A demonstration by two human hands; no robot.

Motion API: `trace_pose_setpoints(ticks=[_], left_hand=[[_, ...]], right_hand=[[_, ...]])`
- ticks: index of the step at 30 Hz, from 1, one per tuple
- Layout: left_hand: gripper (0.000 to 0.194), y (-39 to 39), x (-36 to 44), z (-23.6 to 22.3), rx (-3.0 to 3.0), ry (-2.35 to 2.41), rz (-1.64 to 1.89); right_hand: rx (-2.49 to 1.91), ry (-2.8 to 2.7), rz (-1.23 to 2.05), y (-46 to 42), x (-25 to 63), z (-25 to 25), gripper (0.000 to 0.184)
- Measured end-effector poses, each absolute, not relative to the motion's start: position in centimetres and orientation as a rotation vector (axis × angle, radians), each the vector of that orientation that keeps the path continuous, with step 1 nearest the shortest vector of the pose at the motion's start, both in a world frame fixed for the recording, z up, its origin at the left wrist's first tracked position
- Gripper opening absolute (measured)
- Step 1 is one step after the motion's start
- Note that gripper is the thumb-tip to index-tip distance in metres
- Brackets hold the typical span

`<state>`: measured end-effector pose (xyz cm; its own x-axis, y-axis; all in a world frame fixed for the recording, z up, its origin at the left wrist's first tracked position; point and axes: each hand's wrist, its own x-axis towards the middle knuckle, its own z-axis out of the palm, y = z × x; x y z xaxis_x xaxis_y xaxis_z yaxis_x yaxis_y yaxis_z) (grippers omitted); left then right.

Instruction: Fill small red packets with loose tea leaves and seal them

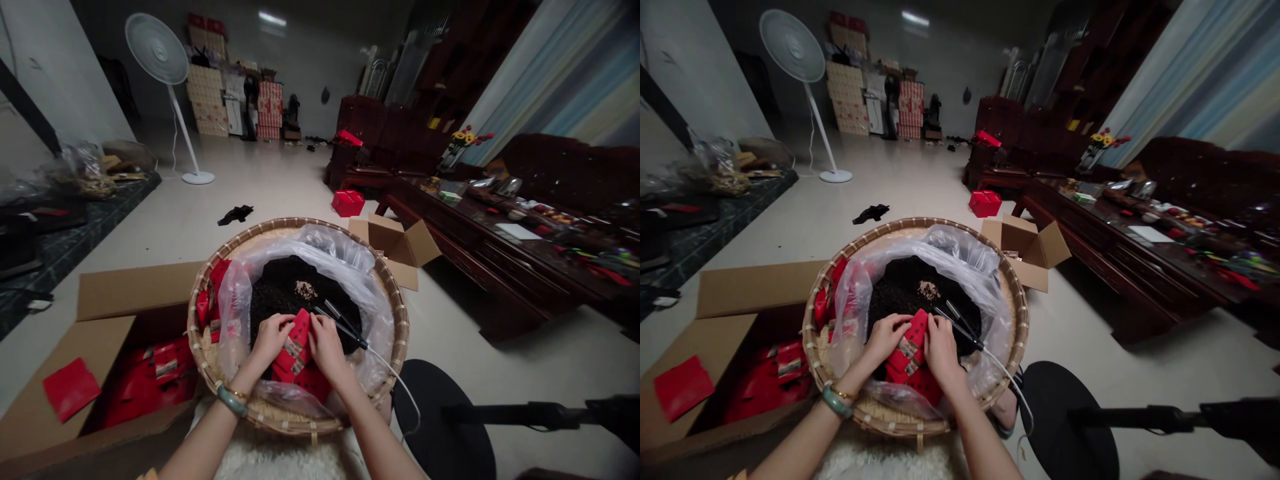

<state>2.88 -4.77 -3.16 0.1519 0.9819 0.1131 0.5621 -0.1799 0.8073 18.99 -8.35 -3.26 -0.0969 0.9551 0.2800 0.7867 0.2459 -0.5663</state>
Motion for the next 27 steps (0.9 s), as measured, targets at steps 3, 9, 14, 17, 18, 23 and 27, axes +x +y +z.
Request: trace_pose_setpoints(ticks=[3,9,14,17,18,23,27], left_hand=[[0.023,-4.9,2.7,-3.5,1.841,1.476,0.903],[0.018,-5.4,2.8,-2.8,1.792,1.520,0.793],[0.022,-5.7,2.6,-1.7,1.899,1.520,0.694],[0.023,-5.4,2.5,-1.4,1.818,1.431,0.785],[0.023,-5.3,2.5,-1.2,1.766,1.407,0.819],[0.026,-4.2,2.9,0.0,1.589,1.404,1.017],[0.028,-3.4,3.0,0.4,1.391,1.350,1.098]], right_hand=[[-1.546,-1.911,0.407,-8.5,19.0,-3.2,0.041],[-1.501,-1.768,0.518,-8.4,19.4,-2.7,0.021],[-1.505,-1.650,0.750,-7.6,19.5,-2.3,0.012],[-1.419,-1.600,0.784,-7.0,19.3,-1.8,0.017],[-1.390,-1.631,0.721,-6.8,19.1,-1.5,0.021],[-1.261,-1.915,0.245,-6.1,17.9,-0.2,0.034],[-1.192,-1.998,0.042,-5.7,17.3,-0.3,0.038]])
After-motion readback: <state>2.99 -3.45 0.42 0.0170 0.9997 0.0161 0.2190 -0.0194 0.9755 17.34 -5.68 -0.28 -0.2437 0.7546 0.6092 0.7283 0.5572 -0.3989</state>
